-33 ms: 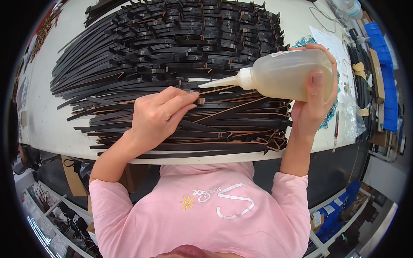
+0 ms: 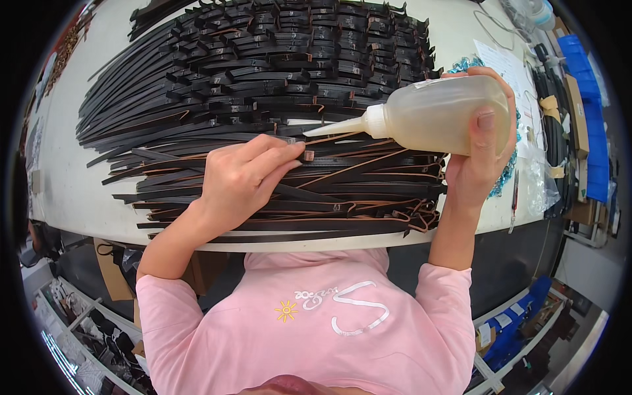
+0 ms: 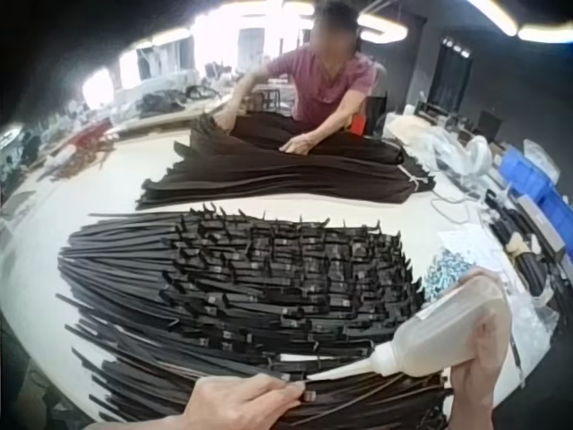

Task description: The person applies glue from a squeeze bottle to the ends of thin black strips and attaches them to copper wire loops. The person works on a large pile of these components on a white table, handling them one by one in a repetitive assembly process.

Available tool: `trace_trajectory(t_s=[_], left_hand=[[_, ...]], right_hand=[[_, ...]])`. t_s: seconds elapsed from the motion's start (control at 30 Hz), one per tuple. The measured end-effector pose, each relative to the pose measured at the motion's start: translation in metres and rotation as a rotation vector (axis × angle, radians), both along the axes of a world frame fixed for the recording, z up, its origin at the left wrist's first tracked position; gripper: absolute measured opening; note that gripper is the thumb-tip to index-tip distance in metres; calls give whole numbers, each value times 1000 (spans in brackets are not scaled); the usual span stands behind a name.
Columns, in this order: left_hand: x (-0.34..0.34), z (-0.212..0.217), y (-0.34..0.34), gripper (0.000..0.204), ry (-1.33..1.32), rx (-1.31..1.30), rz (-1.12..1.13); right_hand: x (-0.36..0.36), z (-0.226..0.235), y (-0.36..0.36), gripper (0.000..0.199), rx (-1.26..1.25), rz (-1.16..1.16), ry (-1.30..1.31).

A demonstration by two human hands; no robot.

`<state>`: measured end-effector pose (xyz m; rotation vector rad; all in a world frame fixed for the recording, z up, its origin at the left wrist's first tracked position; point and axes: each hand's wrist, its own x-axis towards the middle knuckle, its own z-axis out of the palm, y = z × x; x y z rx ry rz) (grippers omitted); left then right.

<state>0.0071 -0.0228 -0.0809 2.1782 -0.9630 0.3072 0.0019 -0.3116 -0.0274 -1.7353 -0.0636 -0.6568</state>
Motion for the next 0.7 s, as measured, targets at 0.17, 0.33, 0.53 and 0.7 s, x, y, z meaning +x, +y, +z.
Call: trace_trajectory(t_s=[0.17, 0.33, 0.53, 0.7], left_hand=[[0, 0, 0, 21, 36, 4, 2], [3, -1, 1, 21, 77, -48, -6], [1, 1, -1, 14, 74, -83, 36], [2, 4, -1, 19, 81, -51, -8]], right_hand=[[4, 0, -10, 85, 0, 7, -6], [6, 8, -19, 89, -26, -27, -30], [11, 31, -18, 88, 13, 151, 129], [25, 22, -37, 81, 498, 291, 196]])
